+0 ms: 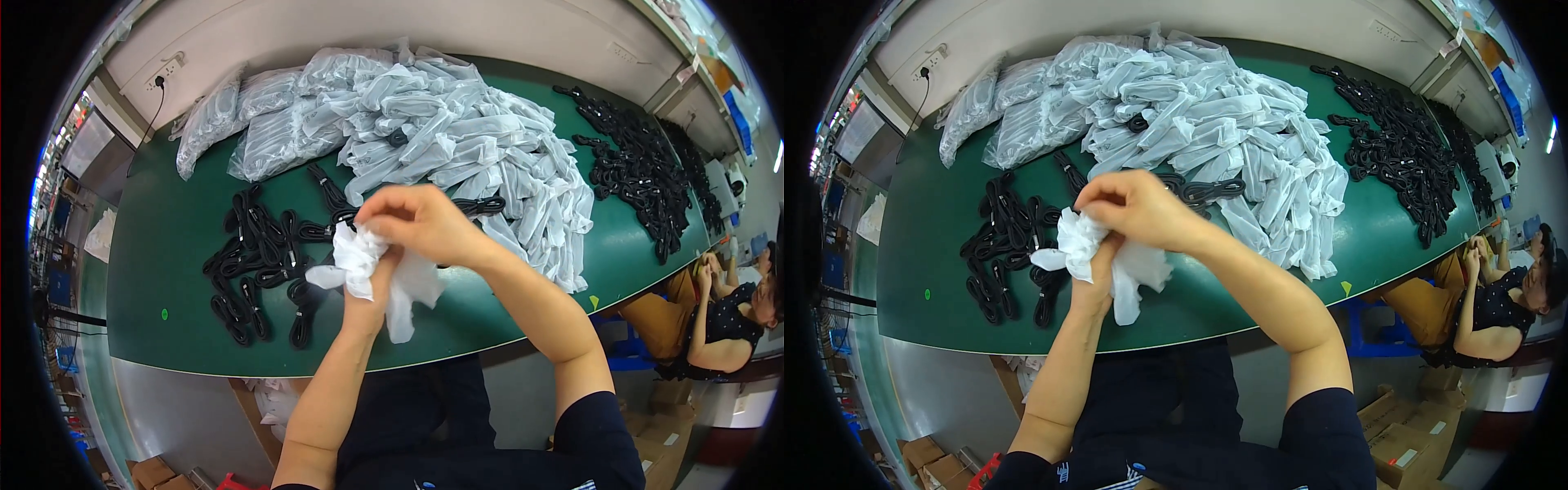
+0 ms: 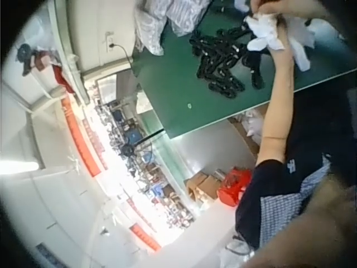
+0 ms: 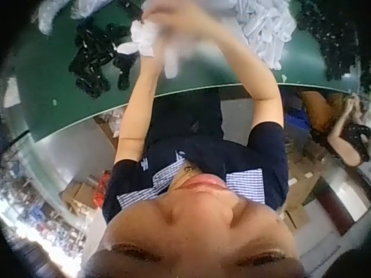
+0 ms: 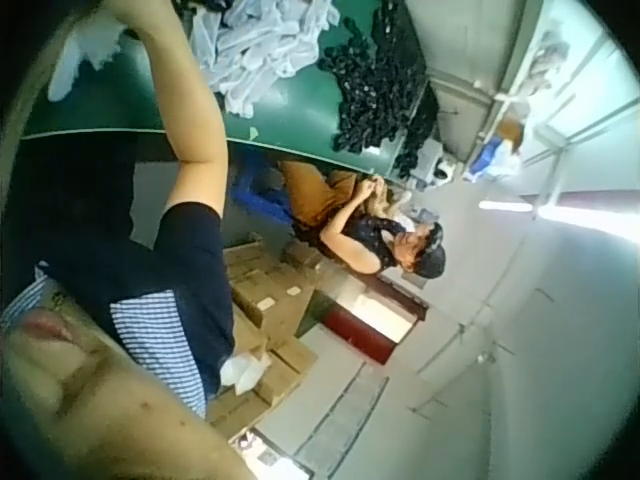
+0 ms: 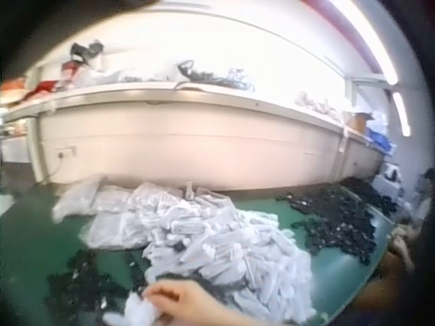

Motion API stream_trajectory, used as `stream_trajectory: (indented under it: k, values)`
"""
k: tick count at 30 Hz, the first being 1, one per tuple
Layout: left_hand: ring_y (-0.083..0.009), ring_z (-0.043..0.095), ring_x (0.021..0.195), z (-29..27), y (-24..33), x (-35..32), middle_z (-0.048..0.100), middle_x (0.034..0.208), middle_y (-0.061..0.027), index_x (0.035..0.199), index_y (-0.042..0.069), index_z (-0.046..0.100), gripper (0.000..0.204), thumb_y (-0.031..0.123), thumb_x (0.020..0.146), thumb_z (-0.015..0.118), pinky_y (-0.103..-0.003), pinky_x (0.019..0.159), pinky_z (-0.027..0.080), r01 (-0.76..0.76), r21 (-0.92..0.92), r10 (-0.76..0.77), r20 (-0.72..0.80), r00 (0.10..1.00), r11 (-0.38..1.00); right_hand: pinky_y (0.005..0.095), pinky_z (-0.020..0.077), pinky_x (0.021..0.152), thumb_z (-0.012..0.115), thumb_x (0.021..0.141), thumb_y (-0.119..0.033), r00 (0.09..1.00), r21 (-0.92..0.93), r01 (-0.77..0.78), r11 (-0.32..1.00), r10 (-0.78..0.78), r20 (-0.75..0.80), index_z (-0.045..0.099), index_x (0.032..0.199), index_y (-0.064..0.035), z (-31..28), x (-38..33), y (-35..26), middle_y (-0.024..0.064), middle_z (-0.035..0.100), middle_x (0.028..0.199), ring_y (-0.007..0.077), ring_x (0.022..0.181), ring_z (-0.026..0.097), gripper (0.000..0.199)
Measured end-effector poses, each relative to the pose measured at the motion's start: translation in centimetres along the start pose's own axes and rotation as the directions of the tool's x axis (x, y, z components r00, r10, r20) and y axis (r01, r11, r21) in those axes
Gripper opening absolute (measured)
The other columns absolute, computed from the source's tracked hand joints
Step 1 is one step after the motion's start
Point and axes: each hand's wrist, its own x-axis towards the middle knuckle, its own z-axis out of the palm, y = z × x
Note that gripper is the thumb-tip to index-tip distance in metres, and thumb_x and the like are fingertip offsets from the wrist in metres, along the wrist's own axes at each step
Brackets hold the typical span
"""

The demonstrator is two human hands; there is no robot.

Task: The recorder is taking black cables out of small protective bags and repacking them into larger plastic bags in a factory environment.

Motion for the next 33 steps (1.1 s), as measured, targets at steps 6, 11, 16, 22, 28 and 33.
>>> stream_trajectory:
  k: [6,11,16,22,28,33]
  values:
    - [-0.0143,0.061,0.09,-0.2,-0.5,-1.3,0.064,0.103,-0.0094,0.106,0.0,0.061,0.023,0.015,0.088,0.063,-0.03,0.079,0.05,0.194,-0.192,-0.2,-0.014,0.98,0.962,0.035,0.0528,0.069,0.055,0.082,-0.005,0.959,-0.894,0.094,0.438,-0.28,-0.037,0.068,0.097,-0.0101,-6.9,4.8,9.5,0.0117,0.067,0.098,0.0254,0.081,0.066,0.021]
    - [-0.0161,0.063,0.083,-0.4,-0.9,-2.2,0.066,0.094,-0.0096,0.1,0.001,0.062,0.021,0.017,0.087,0.065,-0.031,0.075,0.051,0.285,-0.135,-0.278,0.069,0.958,0.949,0.04,0.0529,0.068,0.054,0.083,-0.014,0.984,-0.983,0.07,0.168,-0.175,0.04,0.067,0.095,-0.0129,-6.4,7.5,10.8,0.0077,0.063,0.096,0.0279,0.082,0.066,0.018]
    - [-0.0161,0.063,0.081,-1.2,-1.6,-2.3,0.066,0.089,-0.0092,0.097,0.001,0.06,0.02,0.017,0.086,0.066,-0.031,0.072,0.051,0.299,-0.185,-0.307,-0.014,0.952,0.936,0.0399,0.0526,0.065,0.055,0.083,-0.016,0.99,-0.994,0.09,0.054,-0.112,0.083,0.066,0.097,-0.0138,-6.0,7.3,10.0,0.0088,0.06,0.093,0.0264,0.08,0.066,0.018]
    - [-0.0154,0.062,0.079,-0.7,-1.3,-2.7,0.065,0.086,-0.0084,0.095,0.002,0.06,0.019,0.018,0.086,0.066,-0.03,0.071,0.051,0.281,-0.164,-0.291,-0.039,0.956,0.946,0.04,0.0515,0.063,0.058,0.081,-0.016,0.988,-0.995,0.062,0.08,-0.145,0.05,0.064,0.086,-0.0108,-5.7,6.2,10.3,0.0107,0.058,0.09,0.0273,0.077,0.065,0.009]
    - [-0.0139,0.061,0.077,-0.6,-1.3,-2.6,0.064,0.084,-0.0062,0.086,0.002,0.063,0.017,0.019,0.088,0.064,-0.029,0.069,0.049,0.283,-0.134,-0.289,-0.032,0.957,0.95,0.0398,0.0516,0.063,0.063,0.08,-0.02,0.983,-0.995,-0.089,-0.04,-0.165,-0.081,0.064,0.082,-0.0088,-5.6,6.2,11.7,0.0103,0.061,0.085,0.0266,0.076,0.065,0.012]
    - [-0.013,0.06,0.076,-1.1,-1.1,-2.5,0.063,0.083,-0.0058,0.086,0.002,0.064,0.018,0.02,0.089,0.063,-0.028,0.069,0.048,0.248,-0.094,-0.249,-0.001,0.969,0.964,0.0357,0.0501,0.061,0.061,0.083,-0.016,0.839,-0.936,-0.157,0.315,-0.458,-0.295,0.062,0.083,-0.0034,-7.1,5.0,8.4,0.0101,0.062,0.074,0.0229,0.069,0.064,0.012]
